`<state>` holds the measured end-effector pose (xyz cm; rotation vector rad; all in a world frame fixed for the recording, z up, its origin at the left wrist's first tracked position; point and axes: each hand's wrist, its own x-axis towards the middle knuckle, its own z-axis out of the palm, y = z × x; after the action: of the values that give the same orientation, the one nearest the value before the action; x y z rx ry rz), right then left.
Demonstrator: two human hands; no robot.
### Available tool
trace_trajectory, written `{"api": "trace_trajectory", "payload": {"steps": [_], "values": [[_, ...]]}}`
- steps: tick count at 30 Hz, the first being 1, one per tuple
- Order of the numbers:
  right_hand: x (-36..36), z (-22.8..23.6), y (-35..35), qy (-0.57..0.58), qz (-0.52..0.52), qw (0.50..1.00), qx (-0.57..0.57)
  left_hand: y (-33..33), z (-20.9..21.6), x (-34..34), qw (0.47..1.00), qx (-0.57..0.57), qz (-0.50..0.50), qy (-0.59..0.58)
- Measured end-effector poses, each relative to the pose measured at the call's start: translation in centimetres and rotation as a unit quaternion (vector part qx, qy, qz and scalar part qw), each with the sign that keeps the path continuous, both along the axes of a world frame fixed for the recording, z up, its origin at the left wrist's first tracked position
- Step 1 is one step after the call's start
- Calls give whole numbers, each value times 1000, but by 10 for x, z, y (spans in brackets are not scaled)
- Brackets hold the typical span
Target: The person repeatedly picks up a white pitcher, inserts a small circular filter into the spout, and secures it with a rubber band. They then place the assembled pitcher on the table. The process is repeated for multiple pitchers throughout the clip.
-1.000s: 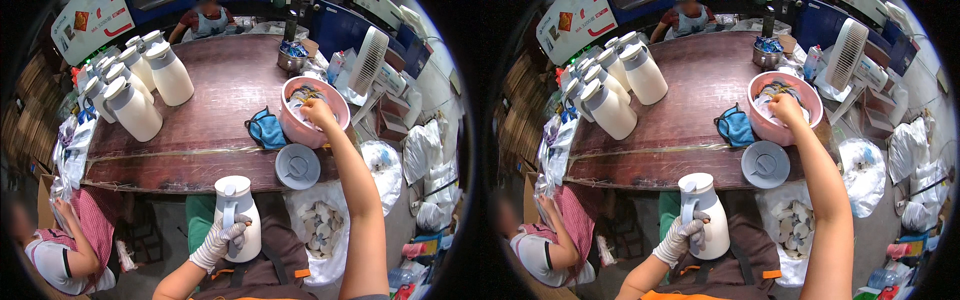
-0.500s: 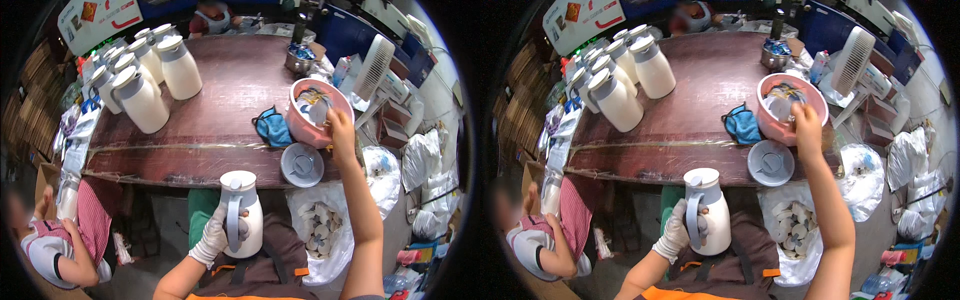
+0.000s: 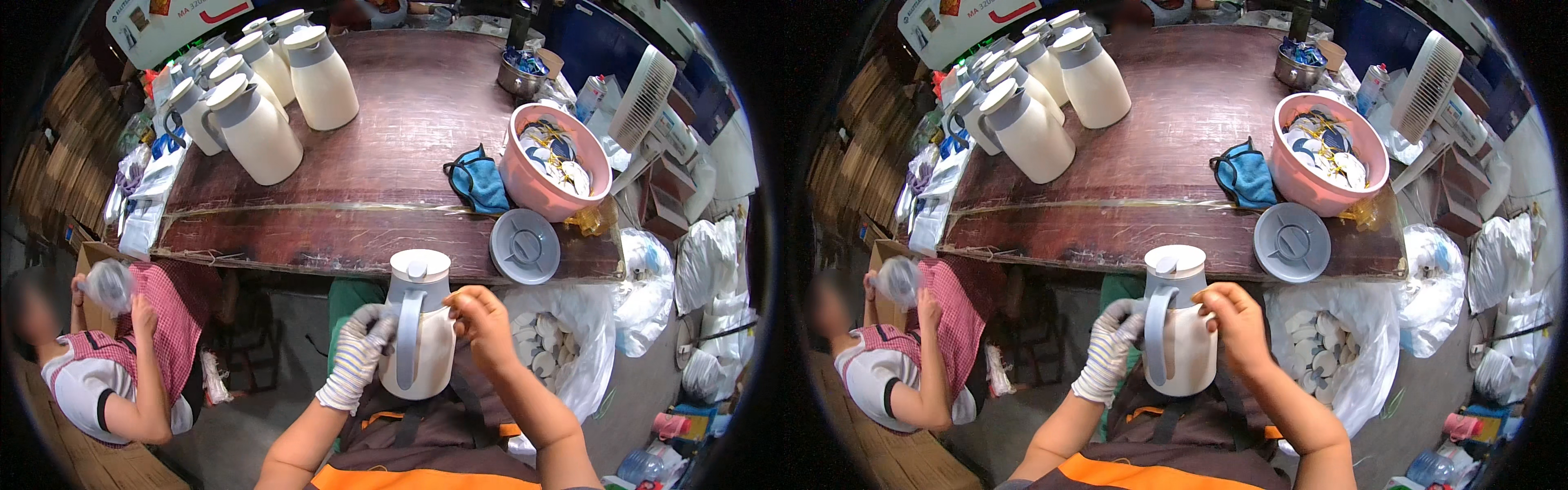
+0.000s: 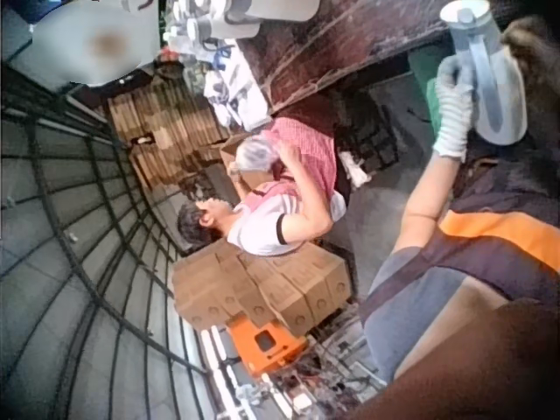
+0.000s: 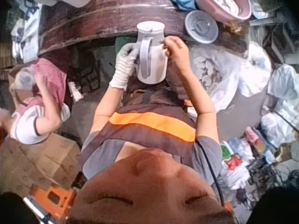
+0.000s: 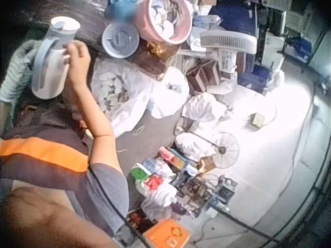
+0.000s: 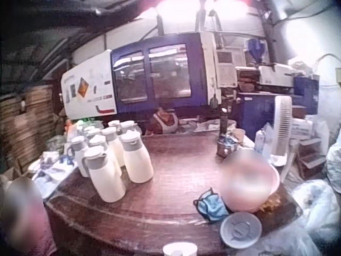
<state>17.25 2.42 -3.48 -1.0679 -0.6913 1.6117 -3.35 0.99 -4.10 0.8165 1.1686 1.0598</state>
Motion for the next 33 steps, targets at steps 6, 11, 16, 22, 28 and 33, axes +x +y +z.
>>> {"api": "trace_trajectory", "payload": {"steps": [6, 11, 16, 22, 28, 33], "values": [[7, 12, -6, 283, 126, 951, -4, 5, 20, 4, 989, 55, 127, -48], [-1, 40, 8, 121, 181, 975, 41, -1, 30, 5, 978, 188, 73, 55], [-21, 62, 10, -306, 144, 855, 393, 2, 46, 0, 843, 417, -24, 338], [-23, 60, 20, -372, 127, 832, 392, -10, 30, 19, 993, 91, 20, -66], [4, 35, 50, -288, -16, 933, 214, -8, 36, 8, 989, -94, -56, -103], [39, -10, 24, -132, -35, 988, 74, -9, 28, -2, 996, -21, 28, -84]]}}
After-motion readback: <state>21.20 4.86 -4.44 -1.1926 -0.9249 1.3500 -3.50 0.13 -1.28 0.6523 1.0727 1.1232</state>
